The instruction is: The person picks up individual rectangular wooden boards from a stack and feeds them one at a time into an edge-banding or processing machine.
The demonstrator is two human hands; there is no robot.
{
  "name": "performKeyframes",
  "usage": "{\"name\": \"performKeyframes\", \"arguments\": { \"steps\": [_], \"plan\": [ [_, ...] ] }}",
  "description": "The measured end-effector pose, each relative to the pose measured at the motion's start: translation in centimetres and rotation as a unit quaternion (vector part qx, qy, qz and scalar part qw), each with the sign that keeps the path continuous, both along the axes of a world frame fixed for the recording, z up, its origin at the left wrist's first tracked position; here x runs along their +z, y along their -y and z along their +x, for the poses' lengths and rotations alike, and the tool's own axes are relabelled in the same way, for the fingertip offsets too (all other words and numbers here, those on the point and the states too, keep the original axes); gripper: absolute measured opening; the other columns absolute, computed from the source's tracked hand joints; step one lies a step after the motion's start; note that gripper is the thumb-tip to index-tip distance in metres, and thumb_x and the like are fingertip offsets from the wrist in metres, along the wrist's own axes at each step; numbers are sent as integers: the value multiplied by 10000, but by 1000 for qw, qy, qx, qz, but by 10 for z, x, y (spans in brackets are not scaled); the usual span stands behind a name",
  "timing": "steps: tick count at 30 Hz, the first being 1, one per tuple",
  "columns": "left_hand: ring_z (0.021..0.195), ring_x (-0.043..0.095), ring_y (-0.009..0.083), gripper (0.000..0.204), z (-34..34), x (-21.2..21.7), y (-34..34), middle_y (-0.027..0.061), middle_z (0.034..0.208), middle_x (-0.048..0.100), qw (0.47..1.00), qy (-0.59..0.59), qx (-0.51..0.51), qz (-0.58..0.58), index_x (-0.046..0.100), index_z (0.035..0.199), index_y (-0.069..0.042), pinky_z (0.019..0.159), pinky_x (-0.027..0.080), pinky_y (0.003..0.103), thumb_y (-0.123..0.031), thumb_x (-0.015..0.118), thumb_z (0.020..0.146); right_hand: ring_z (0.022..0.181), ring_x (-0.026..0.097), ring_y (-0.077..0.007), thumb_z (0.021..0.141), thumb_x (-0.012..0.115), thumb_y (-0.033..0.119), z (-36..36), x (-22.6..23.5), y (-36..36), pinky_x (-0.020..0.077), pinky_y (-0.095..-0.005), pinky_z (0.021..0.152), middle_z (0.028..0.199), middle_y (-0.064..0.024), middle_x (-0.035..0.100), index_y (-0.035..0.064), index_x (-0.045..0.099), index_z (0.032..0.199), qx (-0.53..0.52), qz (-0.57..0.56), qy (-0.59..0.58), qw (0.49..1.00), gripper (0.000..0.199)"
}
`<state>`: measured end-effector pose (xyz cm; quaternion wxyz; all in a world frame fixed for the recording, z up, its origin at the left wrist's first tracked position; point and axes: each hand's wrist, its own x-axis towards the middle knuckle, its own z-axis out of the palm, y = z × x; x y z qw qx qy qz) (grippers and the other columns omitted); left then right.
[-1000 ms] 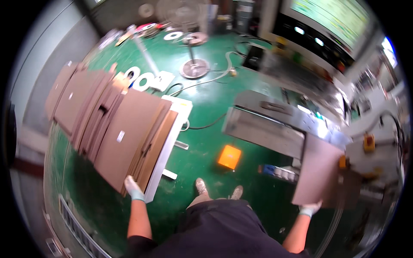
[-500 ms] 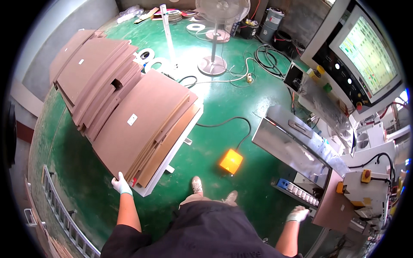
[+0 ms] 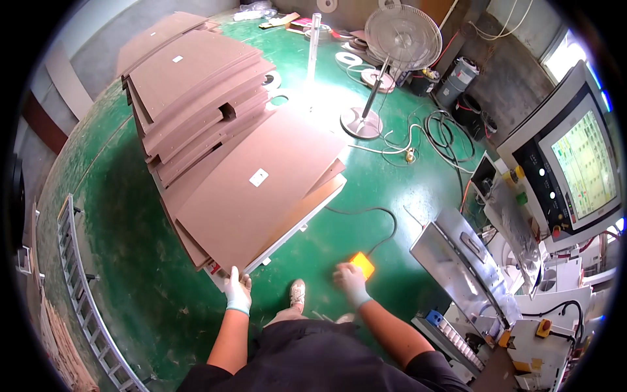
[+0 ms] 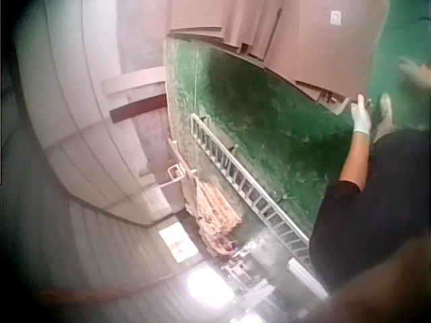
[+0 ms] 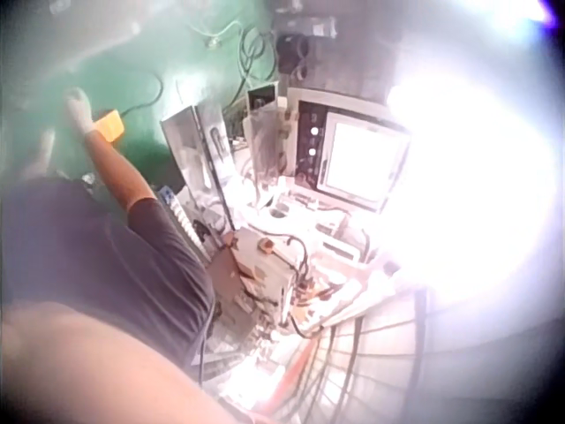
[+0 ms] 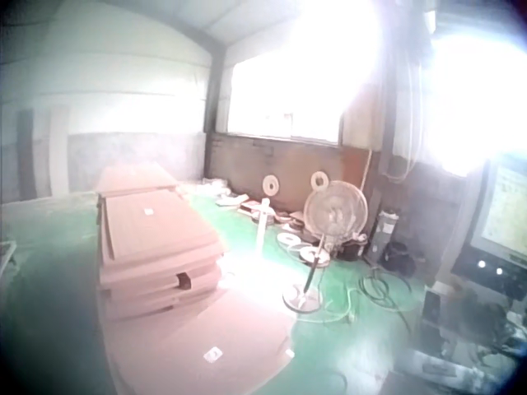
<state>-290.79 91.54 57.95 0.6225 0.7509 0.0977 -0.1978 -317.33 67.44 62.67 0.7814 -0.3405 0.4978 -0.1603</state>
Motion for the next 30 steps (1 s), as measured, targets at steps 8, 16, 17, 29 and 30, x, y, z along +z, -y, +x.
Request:
{"name": "performKeyframes", "arguments": {
  "steps": [8,16,17,29,30],
  "plan": [
    [905,705,299,427,-109,-5,2,163,991,729,918,-155,-364,-44,687,1048,15,789,557,422,-402,623,984,1144,580,-239,1008,629,339,62,-69,-27,459,-392,975,1233,-74,620,59,472,1421,330,-307,-75,889,523],
    [991,670,413,389,-53,111,-8,212,1027,720,844,189,-459,205,683,1005,9,896,526,468,-374,635,960,1153,656,-292,973,683,388,35,-18,-68,507,-403,986,1247,-180,693,-25,617,1311,122,-123,-121,977,538],
    [972,673,408,352,-27,108,-10,210,1012,718,862,253,-389,203,682,1012,6,887,529,469,-339,651,950,1162,653,-298,974,679,382,34,3,-61,505,-400,988,1241,-179,697,-22,621,1305,134,-135,-105,976,525],
    [1212,608,271,639,-40,20,-23,162,1329,630,952,-75,-293,-49,534,1381,65,1051,492,402,-481,340,1113,1198,625,-436,826,752,595,-8,9,56,498,-428,1002,1286,-314,641,-95,590,1319,300,-282,-209,887,863],
    [1263,578,289,654,-65,49,-11,165,1418,569,940,-123,-310,-70,458,1459,50,1077,471,421,-490,332,1113,1203,618,-445,823,753,597,-18,22,67,497,-430,1003,1291,-323,634,-99,579,1326,304,-290,-231,877,876]
  ]
}}
